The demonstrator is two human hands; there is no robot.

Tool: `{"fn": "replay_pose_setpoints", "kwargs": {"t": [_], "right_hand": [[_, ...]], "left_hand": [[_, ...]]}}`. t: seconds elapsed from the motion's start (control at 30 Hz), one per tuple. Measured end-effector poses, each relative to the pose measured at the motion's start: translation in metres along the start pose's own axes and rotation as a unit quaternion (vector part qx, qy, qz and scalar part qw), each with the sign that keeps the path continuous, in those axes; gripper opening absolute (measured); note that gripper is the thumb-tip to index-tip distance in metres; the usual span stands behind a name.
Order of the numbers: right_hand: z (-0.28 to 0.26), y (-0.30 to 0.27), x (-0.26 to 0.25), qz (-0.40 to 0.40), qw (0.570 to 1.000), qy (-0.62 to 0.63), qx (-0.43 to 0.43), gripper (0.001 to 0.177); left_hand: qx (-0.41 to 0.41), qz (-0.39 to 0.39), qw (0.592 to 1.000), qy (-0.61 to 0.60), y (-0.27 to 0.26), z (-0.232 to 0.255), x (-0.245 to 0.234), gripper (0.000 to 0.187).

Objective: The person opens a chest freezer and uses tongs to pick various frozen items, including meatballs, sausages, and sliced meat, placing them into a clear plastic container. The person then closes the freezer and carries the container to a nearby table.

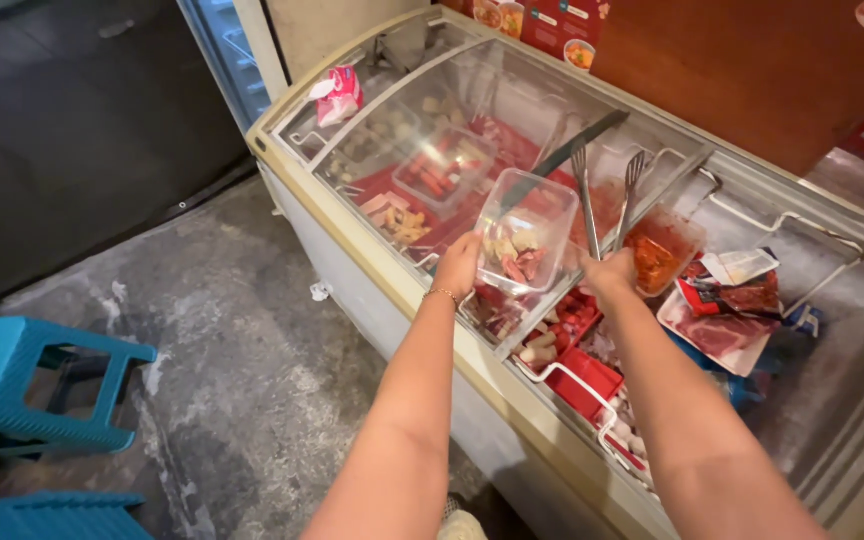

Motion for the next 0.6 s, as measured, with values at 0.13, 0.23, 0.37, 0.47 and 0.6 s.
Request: {"fn": "replay_pose_setpoints", "kwargs": {"t": [0.13, 0.23, 0.37, 0.47, 0.6], "right_hand": [[-0.001, 0.007, 0.0, -0.001, 0.999, -0.03, -0.021, 0.056], [-0.008, 0.002, -0.004, 0.008, 0.996, -0.073, -0.04, 0.059], [-0.02, -0.009, -0.007, 0.006, 0.995, -0.086, -0.043, 0.064], [-0.021, -0.012, -0.008, 0.001, 0.996, -0.08, -0.039, 0.065], [-0.008, -0.001, -0.014, -0.011, 0.997, -0.063, -0.033, 0.064]], "left_hand": [[0.01, 0.022, 0.999, 0.043, 0.008, 0.009, -0.015, 0.051], [0.017, 0.034, 0.999, 0.026, 0.023, 0.004, -0.022, 0.052], [0.055, 0.049, 0.995, 0.06, 0.025, 0.018, -0.03, 0.053], [0.018, 0.026, 0.999, 0.022, 0.021, 0.021, -0.03, 0.056], [0.075, 0.059, 0.991, 0.099, 0.038, 0.008, -0.027, 0.056]]}}
Point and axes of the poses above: each hand's wrist, its own y-axis towards the middle knuckle, its own x-axis out of the palm, z = x × y, the point moved 5 cm from there along y, towards the middle knuckle, and after that the axes turned 7 degrees about y, right-handed, at the moved point
